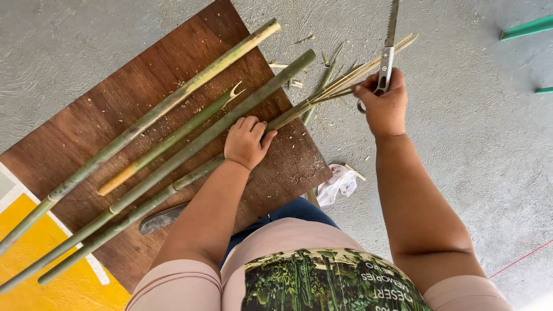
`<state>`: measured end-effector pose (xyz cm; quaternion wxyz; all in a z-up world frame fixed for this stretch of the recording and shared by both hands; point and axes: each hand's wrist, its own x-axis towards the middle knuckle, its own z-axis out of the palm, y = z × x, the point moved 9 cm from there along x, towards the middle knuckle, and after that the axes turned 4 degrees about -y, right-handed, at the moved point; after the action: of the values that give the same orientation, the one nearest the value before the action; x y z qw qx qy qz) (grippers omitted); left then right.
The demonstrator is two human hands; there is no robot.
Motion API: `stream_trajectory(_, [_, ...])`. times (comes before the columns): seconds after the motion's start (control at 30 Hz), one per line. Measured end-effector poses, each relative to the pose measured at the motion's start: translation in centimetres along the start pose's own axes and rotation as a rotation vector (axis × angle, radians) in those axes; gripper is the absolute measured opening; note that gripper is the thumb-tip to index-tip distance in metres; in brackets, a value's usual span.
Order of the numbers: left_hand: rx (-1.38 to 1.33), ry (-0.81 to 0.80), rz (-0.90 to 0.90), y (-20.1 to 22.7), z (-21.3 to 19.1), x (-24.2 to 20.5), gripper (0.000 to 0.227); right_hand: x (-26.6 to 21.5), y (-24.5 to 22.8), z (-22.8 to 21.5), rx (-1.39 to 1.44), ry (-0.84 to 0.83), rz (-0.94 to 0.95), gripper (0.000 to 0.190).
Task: Cutting and smoothing bamboo poles using a machete and a small blade on a wooden surface.
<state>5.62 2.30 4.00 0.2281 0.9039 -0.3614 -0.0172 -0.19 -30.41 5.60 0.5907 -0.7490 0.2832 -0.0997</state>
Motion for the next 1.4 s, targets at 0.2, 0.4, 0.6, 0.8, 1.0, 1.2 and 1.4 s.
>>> stream_trajectory(0.2, [-0.029, -0.003, -0.005, 0.0, -0.1, 0.0, 0.030, -4.9, -3.9, 1.4, 0.114, -0.072, 0.028, 0.037])
stream_trajectory(0.4, [-0.021, 0.000, -0.003, 0.1, -0.2, -0.1, 0.031, -11.5, -4.6, 2.7, -0.058, -0.113, -0.196, 0.031])
stream_trajectory(0.6, [-0.005, 0.005, 0.012, 0.3, 0.0, -0.2, 0.030, -14.7, -2.5, 2.0, 0.000, -0.034, -0.208, 0.032])
stream_trajectory(0.8, [0.019, 0.008, 0.032, 0.5, 0.0, -0.3, 0.032, -16.5, -2.3, 0.9, 0.099, 0.073, -0.153, 0.037])
stream_trajectory(1.0, [0.054, -0.033, 0.025, 0.3, 0.8, -0.4, 0.034, -19.0, -6.9, 2.6, -0.025, 0.015, -0.253, 0.034])
stream_trajectory(1.2, [0.014, -0.006, 0.027, 0.2, 0.6, -0.4, 0.033, -20.3, -12.7, 5.4, -0.450, 0.087, -0.431, 0.031])
stream_trajectory(1.4, [-0.035, 0.033, 0.015, -0.3, 0.3, -0.2, 0.032, -14.4, -7.8, 2.3, -0.270, 0.155, -0.175, 0.025])
